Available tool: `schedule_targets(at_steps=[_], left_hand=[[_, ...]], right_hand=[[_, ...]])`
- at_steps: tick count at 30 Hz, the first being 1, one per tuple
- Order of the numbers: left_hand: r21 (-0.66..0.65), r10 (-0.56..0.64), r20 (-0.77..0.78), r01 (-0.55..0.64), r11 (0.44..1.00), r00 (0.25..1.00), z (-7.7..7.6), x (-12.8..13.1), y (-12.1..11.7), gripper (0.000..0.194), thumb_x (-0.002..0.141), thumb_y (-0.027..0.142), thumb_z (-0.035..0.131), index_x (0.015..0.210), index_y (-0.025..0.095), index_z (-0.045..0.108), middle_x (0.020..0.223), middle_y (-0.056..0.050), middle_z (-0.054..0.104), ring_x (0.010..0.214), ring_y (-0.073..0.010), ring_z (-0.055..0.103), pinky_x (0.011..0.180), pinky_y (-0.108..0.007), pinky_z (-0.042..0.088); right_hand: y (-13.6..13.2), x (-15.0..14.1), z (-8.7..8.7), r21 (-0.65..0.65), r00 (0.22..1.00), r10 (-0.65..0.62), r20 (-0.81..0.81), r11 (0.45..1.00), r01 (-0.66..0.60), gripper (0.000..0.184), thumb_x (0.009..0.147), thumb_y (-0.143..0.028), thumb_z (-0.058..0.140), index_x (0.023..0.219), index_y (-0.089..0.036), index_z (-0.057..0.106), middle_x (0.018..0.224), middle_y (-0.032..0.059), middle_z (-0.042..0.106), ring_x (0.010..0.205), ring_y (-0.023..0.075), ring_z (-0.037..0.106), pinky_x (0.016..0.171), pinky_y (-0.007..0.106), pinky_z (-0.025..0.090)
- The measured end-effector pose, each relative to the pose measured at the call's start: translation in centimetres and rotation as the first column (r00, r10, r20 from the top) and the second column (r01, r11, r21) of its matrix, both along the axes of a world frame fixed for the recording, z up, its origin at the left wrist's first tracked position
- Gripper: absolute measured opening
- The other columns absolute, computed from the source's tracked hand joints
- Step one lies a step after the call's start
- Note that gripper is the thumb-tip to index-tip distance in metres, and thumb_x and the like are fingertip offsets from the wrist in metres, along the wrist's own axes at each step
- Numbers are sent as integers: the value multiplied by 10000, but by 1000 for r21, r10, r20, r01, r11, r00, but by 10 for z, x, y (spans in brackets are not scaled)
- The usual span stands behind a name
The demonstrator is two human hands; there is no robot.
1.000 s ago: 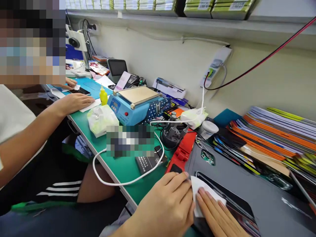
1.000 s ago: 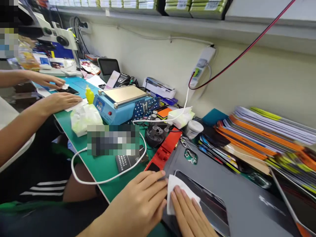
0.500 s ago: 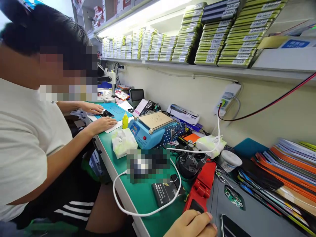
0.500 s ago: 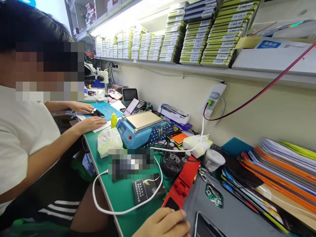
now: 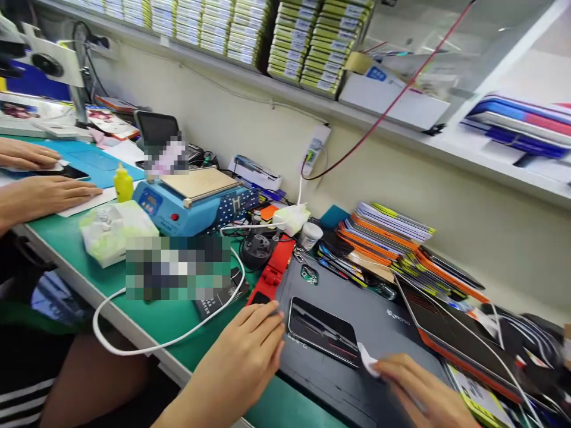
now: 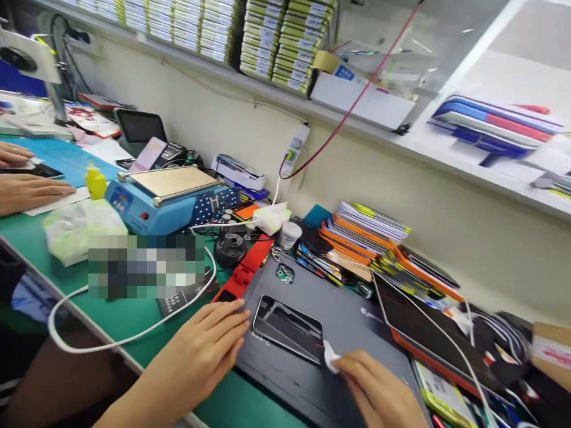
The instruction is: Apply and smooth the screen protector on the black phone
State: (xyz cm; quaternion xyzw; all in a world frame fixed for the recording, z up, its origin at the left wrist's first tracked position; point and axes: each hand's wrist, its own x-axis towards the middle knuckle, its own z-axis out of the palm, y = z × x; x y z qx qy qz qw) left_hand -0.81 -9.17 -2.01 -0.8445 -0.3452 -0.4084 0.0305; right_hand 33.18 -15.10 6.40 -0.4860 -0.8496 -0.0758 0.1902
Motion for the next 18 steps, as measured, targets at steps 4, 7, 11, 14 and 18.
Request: schedule_targets(at_steps=[4, 7, 11, 14, 18], left_hand=[[52, -21, -41, 23, 998, 999, 4, -3, 0, 308, 1050, 150, 492, 1287, 171, 688, 1313, -3, 729, 1323, -226, 613, 1109, -425, 504], [116, -17, -26, 20, 993, 1000, 9, -4, 3, 305, 1042, 138, 474, 1216, 166, 723, 1248, -1, 755, 1253, -212, 651, 1046, -388, 533], [123, -21, -51, 27, 992, 999, 10, -3, 0, 304, 1050, 154, 485, 1221, 172, 736, 1264, -7, 753, 1251, -218, 650, 1066, -386, 496], [88, -20, -105, 30, 996, 994, 9, -3, -5, 304, 1063, 171, 481, 1237, 145, 729, 1296, -33, 740, 1289, -249, 628, 1106, -416, 450], [139, -38, -247, 74, 988, 968, 22, -7, 7, 273, 1073, 162, 475, 1191, 116, 717, 1237, -63, 752, 1205, -268, 668, 1063, -429, 435]], right_hand=[[14, 11, 15, 179, 954, -260, -149, 942, 285, 251, 1110, -440, 520, 1114, -290, 721, 1070, -17, 751, 889, 157, 756, 780, 184, 615], [24, 18, 10, 166, 931, -338, -134, 919, 358, 292, 1098, -386, 493, 1195, -227, 719, 1158, 38, 756, 977, 218, 760, 814, 282, 651], [26, 6, 1, 111, 950, -306, -60, 944, 311, 509, 1061, -119, 290, 1478, -184, 574, 1475, 84, 604, 1335, 233, 609, 1123, 424, 551], [26, -11, -1, 12, 990, -140, 6, 990, 140, 575, 1042, -57, 288, 1501, -254, 573, 1506, 37, 585, 1410, 187, 539, 1217, 404, 466], [31, -17, -6, -110, 995, 18, 94, 994, -7, 426, 1101, -184, 444, 1496, -253, 588, 1463, 72, 621, 1340, 231, 604, 1124, 420, 559]])
